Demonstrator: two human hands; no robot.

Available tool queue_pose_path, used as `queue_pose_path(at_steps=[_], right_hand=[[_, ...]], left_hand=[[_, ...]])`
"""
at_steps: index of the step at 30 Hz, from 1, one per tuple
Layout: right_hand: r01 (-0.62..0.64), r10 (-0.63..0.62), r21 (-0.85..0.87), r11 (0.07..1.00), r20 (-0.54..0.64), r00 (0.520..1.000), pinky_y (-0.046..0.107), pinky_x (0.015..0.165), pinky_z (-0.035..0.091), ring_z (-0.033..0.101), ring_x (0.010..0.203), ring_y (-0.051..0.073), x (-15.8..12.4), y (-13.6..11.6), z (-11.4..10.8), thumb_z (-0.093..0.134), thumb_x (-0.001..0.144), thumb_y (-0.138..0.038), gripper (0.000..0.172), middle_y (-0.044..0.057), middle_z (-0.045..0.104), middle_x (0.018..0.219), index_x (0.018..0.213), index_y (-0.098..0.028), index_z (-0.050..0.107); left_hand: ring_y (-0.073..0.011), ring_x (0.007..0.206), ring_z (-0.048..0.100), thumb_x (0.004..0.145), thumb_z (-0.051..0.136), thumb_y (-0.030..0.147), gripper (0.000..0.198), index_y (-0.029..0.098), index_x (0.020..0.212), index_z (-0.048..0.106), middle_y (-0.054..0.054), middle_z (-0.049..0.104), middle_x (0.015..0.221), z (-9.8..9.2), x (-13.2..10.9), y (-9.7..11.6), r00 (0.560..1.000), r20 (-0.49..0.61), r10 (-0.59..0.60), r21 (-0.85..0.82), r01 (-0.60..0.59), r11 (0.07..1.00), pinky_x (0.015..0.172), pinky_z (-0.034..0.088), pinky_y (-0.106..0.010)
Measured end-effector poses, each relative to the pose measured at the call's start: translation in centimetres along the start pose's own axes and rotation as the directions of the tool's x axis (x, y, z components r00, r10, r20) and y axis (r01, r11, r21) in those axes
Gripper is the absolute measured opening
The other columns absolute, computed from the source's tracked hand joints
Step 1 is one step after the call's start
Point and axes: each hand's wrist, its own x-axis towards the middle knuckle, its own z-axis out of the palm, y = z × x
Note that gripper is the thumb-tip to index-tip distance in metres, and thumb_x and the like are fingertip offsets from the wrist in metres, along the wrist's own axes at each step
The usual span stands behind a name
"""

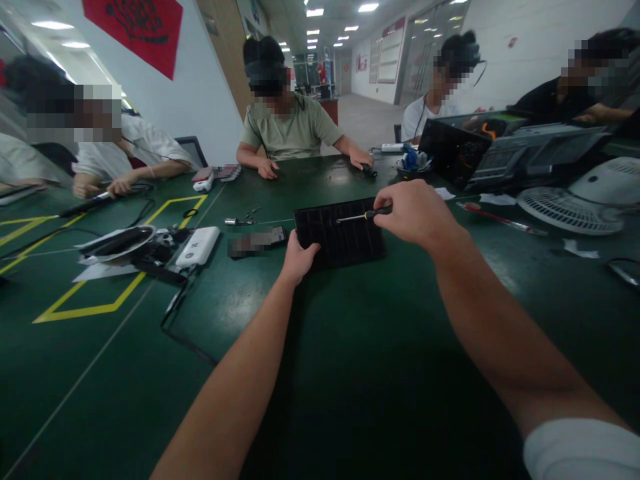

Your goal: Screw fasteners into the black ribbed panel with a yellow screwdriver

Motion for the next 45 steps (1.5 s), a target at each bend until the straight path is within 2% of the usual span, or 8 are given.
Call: queue_pose_path(at_steps=[7,11,15,24,30,34,45], right_hand=[[-0.003,0.003,-0.005,1.000,-0.003,1.000,0.048,0.089,0.057,0.075,0.102,0.034,0.1,0.2,0.3,0.076,0.090,-0.033,0.022,0.013,0.084,0.107,0.106,-0.024,0.089],[0.024,-0.024,-0.005,1.000,0.001,1.000,0.047,0.087,0.056,0.075,0.101,0.035,0.0,0.1,0.2,0.073,0.092,-0.032,0.025,0.013,0.084,0.108,0.111,-0.024,0.087],[0.045,-0.045,0.008,0.999,0.005,0.999,0.046,0.088,0.055,0.076,0.100,0.034,-0.1,0.1,0.1,0.071,0.094,-0.029,0.021,0.013,0.084,0.105,0.106,-0.025,0.087],[0.039,-0.040,0.029,0.999,0.031,0.999,0.042,0.090,0.058,0.078,0.102,0.030,0.2,0.1,0.7,0.079,0.087,-0.021,0.018,0.012,0.085,0.107,0.102,-0.022,0.089],[0.083,-0.083,0.056,0.995,0.000,0.997,0.043,0.090,0.058,0.078,0.100,0.030,-0.1,0.3,-0.4,0.078,0.088,-0.023,0.016,0.010,0.085,0.103,0.100,-0.023,0.088],[0.064,-0.065,0.054,0.996,0.000,0.998,0.045,0.090,0.058,0.078,0.103,0.032,-0.2,0.4,-0.9,0.077,0.090,-0.027,0.017,0.012,0.085,0.106,0.102,-0.023,0.088],[0.042,-0.042,0.030,0.999,-0.002,0.999,0.046,0.091,0.056,0.077,0.105,0.034,0.1,0.0,0.1,0.076,0.093,-0.029,0.021,0.014,0.085,0.110,0.108,-0.021,0.088]], left_hand=[[-0.0333,0.140,0.068,0.084,0.079,0.010,0.061,0.027,0.140,0.059,-0.013,0.072,0.143,-0.1,0.1,-0.3,1.000,0.007,-0.017,0.002,0.017,1.000,0.125,0.052,-0.055],[-0.0323,0.139,0.069,0.084,0.079,0.010,0.058,0.025,0.136,0.059,-0.013,0.073,0.141,0.0,0.1,-0.2,1.000,0.003,0.001,-0.005,-0.001,1.000,0.125,0.053,-0.053],[-0.0305,0.134,0.071,0.082,0.078,0.009,0.054,0.024,0.131,0.061,-0.011,0.075,0.135,0.2,0.0,0.0,1.000,-0.012,0.012,0.009,-0.012,1.000,0.126,0.052,-0.053],[-0.0326,0.136,0.071,0.080,0.078,0.008,0.060,0.025,0.136,0.062,-0.011,0.075,0.135,0.1,0.1,-0.2,1.000,-0.008,0.006,0.005,-0.006,1.000,0.126,0.051,-0.055],[-0.0325,0.135,0.071,0.082,0.078,0.009,0.058,0.024,0.135,0.060,-0.013,0.075,0.137,0.0,0.1,-0.1,1.000,0.007,0.000,-0.013,0.000,1.000,0.124,0.054,-0.054],[-0.0323,0.138,0.070,0.083,0.078,0.009,0.059,0.026,0.137,0.060,-0.012,0.074,0.140,0.0,0.1,-0.3,1.000,0.006,-0.008,-0.011,0.008,1.000,0.125,0.053,-0.054],[-0.0325,0.133,0.072,0.081,0.079,0.009,0.056,0.023,0.133,0.062,-0.012,0.076,0.133,0.1,0.0,0.1,1.000,-0.019,0.001,0.009,-0.001,1.000,0.125,0.052,-0.055]])
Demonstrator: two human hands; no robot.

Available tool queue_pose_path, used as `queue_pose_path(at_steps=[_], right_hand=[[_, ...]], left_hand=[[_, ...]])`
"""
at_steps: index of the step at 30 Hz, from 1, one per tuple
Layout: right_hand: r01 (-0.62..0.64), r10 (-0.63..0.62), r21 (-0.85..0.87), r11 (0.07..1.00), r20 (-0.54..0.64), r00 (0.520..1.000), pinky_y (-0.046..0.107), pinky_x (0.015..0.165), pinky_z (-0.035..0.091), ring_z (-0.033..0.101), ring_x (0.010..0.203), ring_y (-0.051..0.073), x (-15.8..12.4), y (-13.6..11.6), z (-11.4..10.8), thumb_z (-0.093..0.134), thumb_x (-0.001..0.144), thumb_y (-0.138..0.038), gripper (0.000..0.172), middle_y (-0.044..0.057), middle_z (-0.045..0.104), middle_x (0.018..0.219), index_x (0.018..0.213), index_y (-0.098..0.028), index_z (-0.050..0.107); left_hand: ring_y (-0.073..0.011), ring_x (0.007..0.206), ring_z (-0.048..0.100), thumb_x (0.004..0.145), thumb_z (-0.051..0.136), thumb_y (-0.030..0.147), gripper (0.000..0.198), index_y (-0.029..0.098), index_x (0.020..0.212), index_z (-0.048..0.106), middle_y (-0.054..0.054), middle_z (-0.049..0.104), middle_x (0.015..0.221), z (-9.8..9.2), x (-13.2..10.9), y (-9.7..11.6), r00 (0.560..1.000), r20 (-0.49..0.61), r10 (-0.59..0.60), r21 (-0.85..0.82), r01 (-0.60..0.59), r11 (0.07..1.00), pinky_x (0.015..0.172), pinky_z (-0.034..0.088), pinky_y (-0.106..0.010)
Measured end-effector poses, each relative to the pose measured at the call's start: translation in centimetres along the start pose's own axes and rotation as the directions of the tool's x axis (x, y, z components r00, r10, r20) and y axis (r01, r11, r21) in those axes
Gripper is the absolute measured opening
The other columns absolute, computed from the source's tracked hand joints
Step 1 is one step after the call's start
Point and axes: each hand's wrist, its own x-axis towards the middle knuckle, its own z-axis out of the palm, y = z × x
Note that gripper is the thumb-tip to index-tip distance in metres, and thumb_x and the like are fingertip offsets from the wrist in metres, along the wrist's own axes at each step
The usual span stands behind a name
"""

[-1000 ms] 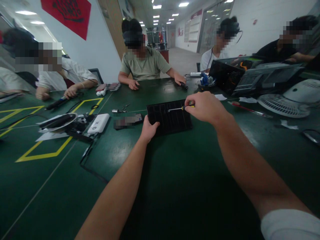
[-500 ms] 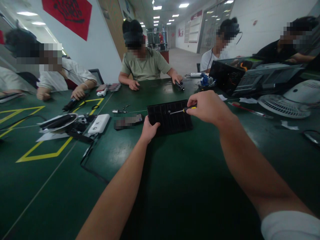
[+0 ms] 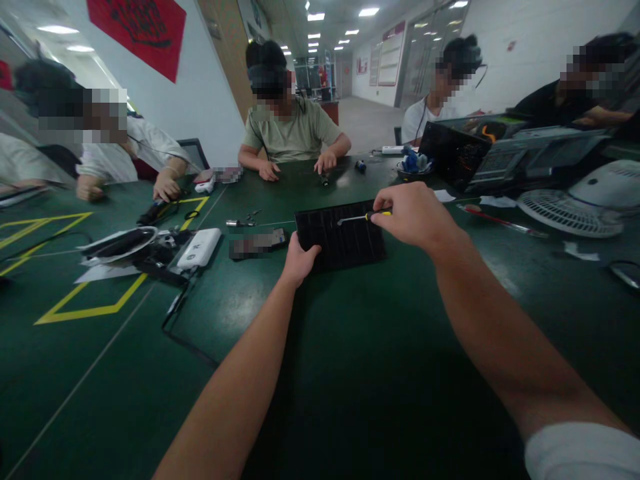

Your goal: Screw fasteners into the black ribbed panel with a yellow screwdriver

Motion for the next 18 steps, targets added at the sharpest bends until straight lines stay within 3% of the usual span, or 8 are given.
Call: queue_pose_path(at_steps=[18], right_hand=[[-0.045,0.047,-0.041,0.998,0.065,0.997,0.049,0.091,0.056,0.077,0.106,0.037,-0.32,-0.86,-0.46,0.072,0.098,-0.027,0.021,0.016,0.085,0.109,0.107,-0.023,0.091]], left_hand=[[-0.0326,0.136,0.071,0.084,0.079,0.010,0.060,0.025,0.139,0.060,-0.011,0.074,0.139,-0.22,0.37,-0.73,0.999,0.030,-0.012,-0.014,0.012,1.000,0.125,0.053,-0.055]])
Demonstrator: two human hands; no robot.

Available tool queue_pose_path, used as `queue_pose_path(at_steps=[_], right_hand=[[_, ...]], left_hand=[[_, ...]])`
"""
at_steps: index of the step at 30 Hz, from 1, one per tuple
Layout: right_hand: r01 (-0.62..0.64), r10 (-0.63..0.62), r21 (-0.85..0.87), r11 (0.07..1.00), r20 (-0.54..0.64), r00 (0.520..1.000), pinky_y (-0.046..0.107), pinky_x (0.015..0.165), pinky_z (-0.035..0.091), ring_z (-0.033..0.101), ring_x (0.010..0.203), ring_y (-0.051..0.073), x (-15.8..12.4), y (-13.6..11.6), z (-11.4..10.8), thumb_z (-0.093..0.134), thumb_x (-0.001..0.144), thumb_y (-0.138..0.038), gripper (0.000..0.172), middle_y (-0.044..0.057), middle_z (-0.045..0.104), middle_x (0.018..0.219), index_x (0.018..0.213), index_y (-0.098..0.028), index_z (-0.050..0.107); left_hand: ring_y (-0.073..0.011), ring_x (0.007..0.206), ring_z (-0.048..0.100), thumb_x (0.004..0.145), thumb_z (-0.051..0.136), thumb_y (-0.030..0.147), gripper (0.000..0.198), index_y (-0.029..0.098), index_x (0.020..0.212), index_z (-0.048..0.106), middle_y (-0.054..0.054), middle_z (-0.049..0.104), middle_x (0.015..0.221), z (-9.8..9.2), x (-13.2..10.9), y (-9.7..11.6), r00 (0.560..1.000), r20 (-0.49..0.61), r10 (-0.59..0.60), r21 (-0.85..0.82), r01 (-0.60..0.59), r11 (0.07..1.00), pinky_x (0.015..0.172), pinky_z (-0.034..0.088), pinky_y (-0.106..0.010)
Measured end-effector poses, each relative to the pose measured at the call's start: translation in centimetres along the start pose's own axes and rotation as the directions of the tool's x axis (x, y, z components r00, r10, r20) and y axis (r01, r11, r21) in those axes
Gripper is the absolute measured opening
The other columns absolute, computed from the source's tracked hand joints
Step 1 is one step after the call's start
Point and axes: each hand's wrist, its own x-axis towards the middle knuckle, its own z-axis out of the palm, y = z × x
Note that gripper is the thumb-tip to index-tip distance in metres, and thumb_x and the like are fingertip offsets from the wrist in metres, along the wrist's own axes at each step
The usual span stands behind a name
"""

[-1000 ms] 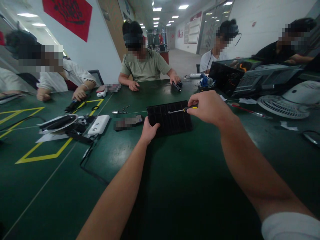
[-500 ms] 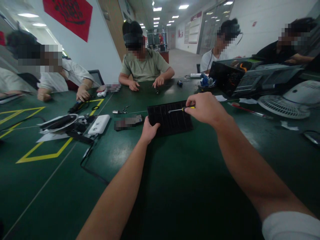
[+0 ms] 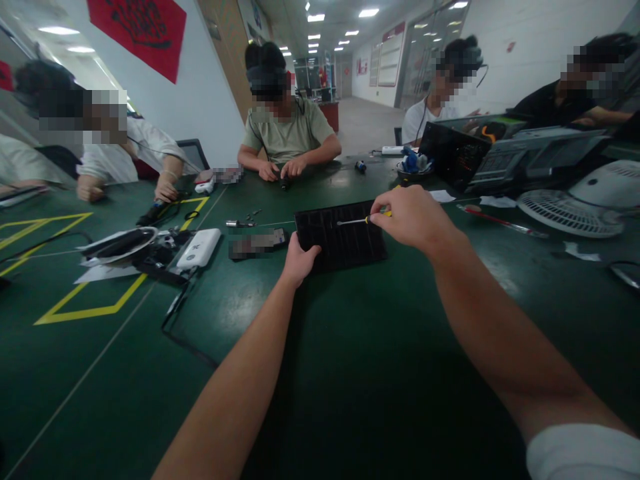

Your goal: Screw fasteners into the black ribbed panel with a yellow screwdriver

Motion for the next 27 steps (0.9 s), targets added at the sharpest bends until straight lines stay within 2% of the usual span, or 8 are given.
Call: queue_pose_path(at_steps=[4,8,13,18,27], right_hand=[[0.021,-0.021,0.026,0.999,-0.008,1.000,0.047,0.093,0.057,0.077,0.106,0.036,0.22,0.11,0.39,0.080,0.094,-0.030,0.018,0.015,0.085,0.107,0.107,-0.021,0.091],[0.036,-0.036,0.028,0.999,-0.011,0.999,0.046,0.094,0.058,0.078,0.108,0.034,0.38,0.05,0.68,0.083,0.089,-0.022,0.021,0.014,0.085,0.112,0.108,-0.019,0.090],[0.049,-0.049,0.016,0.999,-0.051,0.998,0.047,0.096,0.057,0.077,0.108,0.034,0.10,0.25,0.26,0.080,0.088,-0.020,0.020,0.013,0.085,0.110,0.105,-0.021,0.090],[0.042,-0.041,0.004,0.999,-0.090,0.995,0.049,0.094,0.058,0.076,0.111,0.036,0.08,0.51,0.08,0.079,0.088,-0.021,0.022,0.013,0.084,0.113,0.107,-0.024,0.090],[0.030,-0.031,-0.010,0.999,-0.069,0.997,0.048,0.093,0.057,0.076,0.108,0.034,0.17,0.34,0.38,0.078,0.089,-0.023,0.020,0.013,0.085,0.112,0.106,-0.023,0.089]], left_hand=[[-0.0327,0.136,0.071,0.084,0.080,0.010,0.060,0.024,0.138,0.059,-0.012,0.074,0.140,-0.06,-0.09,0.09,1.000,-0.004,0.005,0.002,-0.005,1.000,0.124,0.053,-0.054],[-0.0329,0.136,0.070,0.083,0.080,0.011,0.059,0.025,0.137,0.059,-0.012,0.074,0.140,0.08,-0.24,0.38,1.000,-0.006,-0.006,0.005,0.006,1.000,0.123,0.054,-0.055],[-0.0317,0.133,0.072,0.081,0.078,0.008,0.055,0.022,0.131,0.061,-0.012,0.075,0.134,0.36,-0.18,0.52,0.999,-0.025,0.028,0.002,-0.028,1.000,0.126,0.052,-0.053],[-0.0311,0.134,0.072,0.080,0.078,0.009,0.059,0.024,0.134,0.060,-0.011,0.075,0.136,0.31,-0.08,0.33,0.999,-0.014,0.033,-0.009,-0.033,0.999,0.126,0.052,-0.053],[-0.0320,0.136,0.071,0.082,0.079,0.011,0.060,0.025,0.138,0.059,-0.012,0.074,0.138,0.05,-0.24,0.33,1.000,-0.005,0.012,0.012,-0.012,1.000,0.126,0.052,-0.054]])
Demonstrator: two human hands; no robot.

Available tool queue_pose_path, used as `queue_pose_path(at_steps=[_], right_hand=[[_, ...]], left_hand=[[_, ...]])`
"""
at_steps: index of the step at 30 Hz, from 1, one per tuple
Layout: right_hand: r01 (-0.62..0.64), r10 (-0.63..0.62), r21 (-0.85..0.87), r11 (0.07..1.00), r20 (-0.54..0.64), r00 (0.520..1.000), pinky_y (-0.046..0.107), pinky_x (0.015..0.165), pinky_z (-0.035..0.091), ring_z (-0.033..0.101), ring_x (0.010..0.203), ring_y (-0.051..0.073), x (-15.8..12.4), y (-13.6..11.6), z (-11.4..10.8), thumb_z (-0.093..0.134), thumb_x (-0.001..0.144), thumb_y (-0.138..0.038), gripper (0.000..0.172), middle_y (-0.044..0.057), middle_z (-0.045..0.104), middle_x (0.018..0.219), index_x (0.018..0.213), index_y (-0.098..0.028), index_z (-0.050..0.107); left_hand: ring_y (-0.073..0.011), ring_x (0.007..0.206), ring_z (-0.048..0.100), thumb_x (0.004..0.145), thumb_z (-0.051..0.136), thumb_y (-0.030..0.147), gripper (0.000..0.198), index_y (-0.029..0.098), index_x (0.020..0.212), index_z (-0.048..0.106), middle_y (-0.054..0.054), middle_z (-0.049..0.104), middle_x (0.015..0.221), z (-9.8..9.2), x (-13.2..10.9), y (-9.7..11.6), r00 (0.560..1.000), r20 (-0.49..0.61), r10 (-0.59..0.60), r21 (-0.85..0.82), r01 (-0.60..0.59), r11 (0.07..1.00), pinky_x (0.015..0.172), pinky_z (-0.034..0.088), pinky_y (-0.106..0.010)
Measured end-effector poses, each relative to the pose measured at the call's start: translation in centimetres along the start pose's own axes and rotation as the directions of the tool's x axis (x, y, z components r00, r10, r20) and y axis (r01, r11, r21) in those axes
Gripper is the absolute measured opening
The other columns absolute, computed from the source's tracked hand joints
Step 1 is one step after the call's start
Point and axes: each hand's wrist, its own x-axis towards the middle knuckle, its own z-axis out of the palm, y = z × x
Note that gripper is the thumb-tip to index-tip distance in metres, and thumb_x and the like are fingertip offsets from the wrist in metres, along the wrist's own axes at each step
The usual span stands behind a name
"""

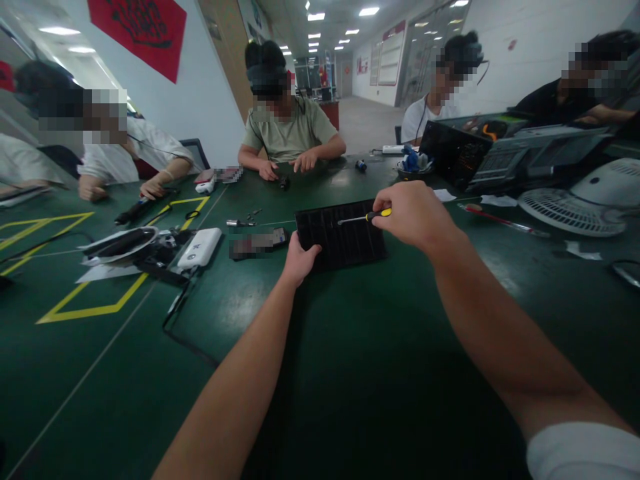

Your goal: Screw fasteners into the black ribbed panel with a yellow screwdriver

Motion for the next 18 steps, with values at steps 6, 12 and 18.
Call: queue_pose_path(at_steps=[6,12,18], right_hand=[[0.002,-0.002,0.004,1.000,0.004,1.000,0.046,0.092,0.056,0.076,0.107,0.033,0.02,-0.02,0.03,0.078,0.091,-0.026,0.018,0.012,0.084,0.110,0.104,-0.023,0.089],[-0.011,0.011,0.009,1.000,0.029,1.000,0.047,0.091,0.056,0.076,0.106,0.035,0.03,-0.14,0.03,0.079,0.090,-0.024,0.019,0.013,0.085,0.110,0.107,-0.022,0.089],[-0.009,0.009,0.008,1.000,0.016,1.000,0.046,0.092,0.056,0.076,0.108,0.034,0.02,0.04,0.12,0.079,0.090,-0.024,0.019,0.013,0.084,0.111,0.107,-0.022,0.088]], left_hand=[[-0.0321,0.136,0.071,0.082,0.078,0.009,0.060,0.024,0.137,0.060,-0.012,0.074,0.138,0.16,-0.13,0.27,1.000,-0.009,0.002,-0.012,-0.002,1.000,0.126,0.052,-0.054],[-0.0312,0.134,0.072,0.082,0.078,0.008,0.056,0.024,0.134,0.061,-0.011,0.075,0.136,0.16,-0.17,0.44,1.000,-0.016,0.007,-0.007,-0.007,1.000,0.127,0.051,-0.054],[-0.0304,0.132,0.073,0.082,0.077,0.009,0.053,0.022,0.130,0.061,-0.011,0.076,0.132,0.28,-0.24,0.53,1.000,-0.018,0.018,-0.004,-0.018,1.000,0.127,0.051,-0.054]])
